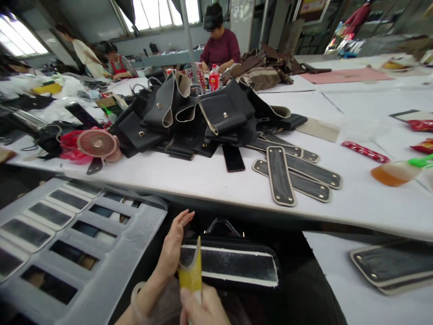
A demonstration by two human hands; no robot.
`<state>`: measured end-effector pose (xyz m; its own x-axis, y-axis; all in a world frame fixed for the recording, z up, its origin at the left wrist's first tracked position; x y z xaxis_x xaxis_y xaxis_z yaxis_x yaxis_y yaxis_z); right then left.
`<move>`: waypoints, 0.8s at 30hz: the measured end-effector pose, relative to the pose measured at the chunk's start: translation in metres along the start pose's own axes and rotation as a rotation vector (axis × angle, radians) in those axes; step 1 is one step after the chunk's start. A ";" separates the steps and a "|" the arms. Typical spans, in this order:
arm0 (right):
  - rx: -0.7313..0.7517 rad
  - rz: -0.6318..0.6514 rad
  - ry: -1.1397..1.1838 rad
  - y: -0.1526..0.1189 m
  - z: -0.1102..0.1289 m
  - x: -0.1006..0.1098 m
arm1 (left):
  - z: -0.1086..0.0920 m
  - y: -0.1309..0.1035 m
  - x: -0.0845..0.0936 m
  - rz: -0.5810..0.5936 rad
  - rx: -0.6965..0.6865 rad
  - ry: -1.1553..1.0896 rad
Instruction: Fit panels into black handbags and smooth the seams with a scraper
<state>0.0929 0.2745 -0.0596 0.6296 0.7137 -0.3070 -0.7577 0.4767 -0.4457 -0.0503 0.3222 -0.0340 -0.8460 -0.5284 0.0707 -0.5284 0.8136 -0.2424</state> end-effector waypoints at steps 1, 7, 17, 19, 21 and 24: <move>0.011 -0.036 -0.016 -0.003 0.017 0.012 | 0.007 0.000 0.004 -0.017 0.041 -0.139; 0.273 -0.330 -0.945 0.057 0.151 0.120 | 0.045 -0.033 0.031 -0.136 0.190 -0.414; 0.505 -0.459 -1.364 0.120 0.189 0.161 | 0.049 -0.078 0.018 -0.098 0.159 -0.095; 0.560 -0.475 -1.357 0.098 0.186 0.160 | 0.047 -0.075 0.017 -0.111 0.101 -0.070; 0.607 -0.501 -1.321 0.067 0.179 0.164 | 0.048 -0.073 0.017 -0.137 0.066 -0.067; 0.617 -0.616 -1.046 0.010 0.153 0.186 | 0.056 -0.070 0.019 -0.132 0.123 -0.149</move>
<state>0.1761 0.4908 0.0073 0.6760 0.2242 0.7020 -0.5303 0.8095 0.2521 -0.0256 0.2416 -0.0696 -0.7458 -0.6655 -0.0313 -0.6133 0.7042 -0.3577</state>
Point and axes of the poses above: each hand's wrist, its own y-axis towards the middle knuckle, its own x-axis out of the back of the hand, z = x × y, the point moved 8 cm from there along y, towards the middle knuckle, and after that the axes turned 8 degrees about x, right-handed, at the moved point
